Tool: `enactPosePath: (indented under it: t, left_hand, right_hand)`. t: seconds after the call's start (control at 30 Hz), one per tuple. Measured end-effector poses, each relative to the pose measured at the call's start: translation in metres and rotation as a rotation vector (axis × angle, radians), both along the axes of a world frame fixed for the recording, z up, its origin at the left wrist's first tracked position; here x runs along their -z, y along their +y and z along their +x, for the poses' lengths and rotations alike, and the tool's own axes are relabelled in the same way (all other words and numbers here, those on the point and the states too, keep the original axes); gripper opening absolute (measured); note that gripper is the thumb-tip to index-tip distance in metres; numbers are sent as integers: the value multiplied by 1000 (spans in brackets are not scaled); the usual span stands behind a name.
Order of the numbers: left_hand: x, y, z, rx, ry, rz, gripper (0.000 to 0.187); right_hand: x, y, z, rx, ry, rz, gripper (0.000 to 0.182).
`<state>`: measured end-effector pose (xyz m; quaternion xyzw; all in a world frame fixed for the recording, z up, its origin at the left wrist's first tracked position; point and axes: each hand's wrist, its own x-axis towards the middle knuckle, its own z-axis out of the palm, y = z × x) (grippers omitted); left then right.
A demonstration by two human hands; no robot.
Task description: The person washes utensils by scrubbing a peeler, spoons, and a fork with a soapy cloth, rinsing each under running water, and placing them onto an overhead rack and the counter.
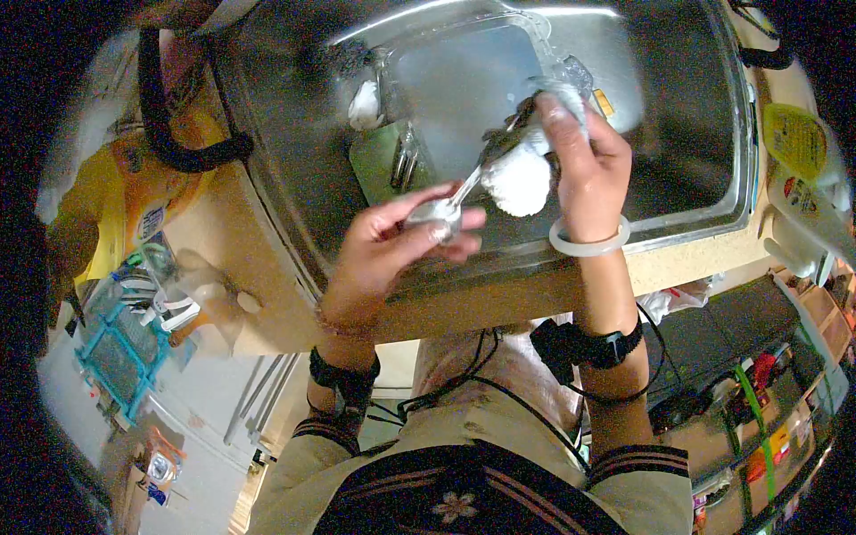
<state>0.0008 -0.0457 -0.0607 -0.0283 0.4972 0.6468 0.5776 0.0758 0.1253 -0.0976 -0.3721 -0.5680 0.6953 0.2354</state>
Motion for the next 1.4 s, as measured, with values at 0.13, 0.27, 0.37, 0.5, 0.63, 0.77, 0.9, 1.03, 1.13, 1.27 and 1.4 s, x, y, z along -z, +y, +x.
enactPosePath:
  t: [0.13,0.27,0.37,0.5,0.63,0.77,0.9,1.03,1.13,1.27,1.4]
  left_hand:
    - [5,2,-3,83,122,87,24]
    - [0,7,-1,39,196,34,19]
    - [-4,13,9,2,246,-5,18]
    - [-4,15,15,-71,351,-13,17]
    - [-10,23,14,-166,355,-55,13]
    - [-13,42,19,-329,354,-56,12]
    - [-8,56,16,-273,650,-169,25]
    - [6,58,15,-292,623,-170,28]
    - [22,56,18,-303,658,-329,30]
    - [39,52,14,-358,468,-300,27]
    - [21,43,12,-313,268,-188,20]
  right_hand:
    - [-12,-6,-4,-149,29,168,16]
    - [-13,1,1,-107,-44,434,16]
    - [-19,4,2,-173,-17,562,19]
    - [-32,11,1,-298,-156,655,21]
    - [-27,19,-6,-333,2,710,13]
    - [-20,18,2,-364,205,211,14]
    - [-21,11,4,-263,260,108,19]
    - [-25,13,0,-403,293,249,18]
    - [-25,8,2,-371,324,195,15]
    - [-7,3,11,-59,327,-43,26]
    - [-11,11,9,310,171,-102,29]
